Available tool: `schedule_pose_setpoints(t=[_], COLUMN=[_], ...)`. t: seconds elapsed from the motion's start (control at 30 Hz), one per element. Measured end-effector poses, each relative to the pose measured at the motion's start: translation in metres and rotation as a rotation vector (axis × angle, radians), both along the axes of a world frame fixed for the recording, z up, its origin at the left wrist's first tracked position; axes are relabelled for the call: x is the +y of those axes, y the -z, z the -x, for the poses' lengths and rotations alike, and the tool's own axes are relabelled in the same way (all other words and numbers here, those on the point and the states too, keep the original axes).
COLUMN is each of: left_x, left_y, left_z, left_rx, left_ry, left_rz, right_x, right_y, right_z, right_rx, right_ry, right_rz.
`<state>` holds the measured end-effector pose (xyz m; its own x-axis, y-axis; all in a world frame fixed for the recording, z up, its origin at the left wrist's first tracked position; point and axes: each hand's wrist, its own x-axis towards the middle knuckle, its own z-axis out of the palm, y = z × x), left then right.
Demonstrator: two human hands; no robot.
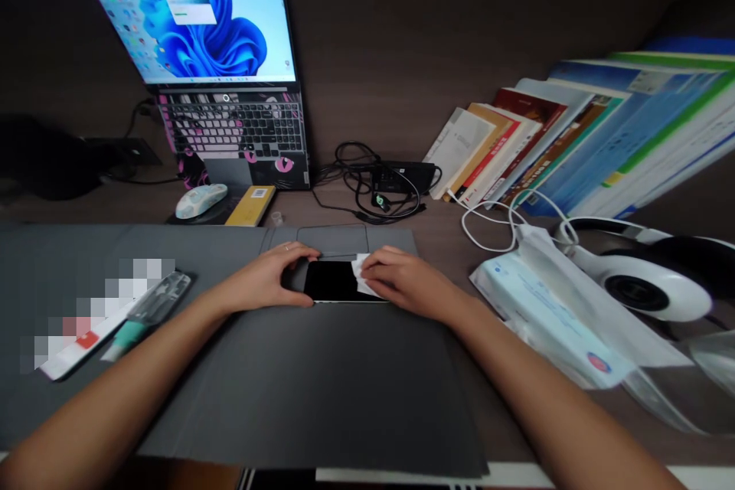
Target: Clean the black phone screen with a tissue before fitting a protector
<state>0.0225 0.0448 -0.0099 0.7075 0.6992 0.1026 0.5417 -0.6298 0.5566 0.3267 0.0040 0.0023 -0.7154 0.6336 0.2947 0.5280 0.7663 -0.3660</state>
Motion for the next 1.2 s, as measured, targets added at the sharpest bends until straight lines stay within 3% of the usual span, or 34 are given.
schedule_pose_setpoints(t=[0.27, 0.5, 0.73, 0.97, 1.2], left_x=[0.001, 0.0, -0.001, -0.001, -0.002], left_y=[0.0, -0.001, -0.003, -0.003, -0.004], left_z=[-0.001, -0.002, -0.002, -0.002, -0.002], left_rx=[-0.021, -0.013, -0.016, -0.022, 0.001], left_ry=[0.027, 0.042, 0.043, 0.051, 0.061], left_rz=[0.032, 0.024, 0.036, 0.017, 0.02], right_x=[0.002, -0.001, 0.007, -0.008, -0.005], right_y=[-0.008, -0.004, 0.001, 0.001, 0.004], right_z=[-0.013, -0.001, -0.014, 0.006, 0.003], right_rx=[-0.048, -0.031, -0.018, -0.048, -0.024], right_ry=[0.017, -0.001, 0.053, 0.0, 0.055], right_rz=[0.008, 0.005, -0.031, 0.04, -0.018])
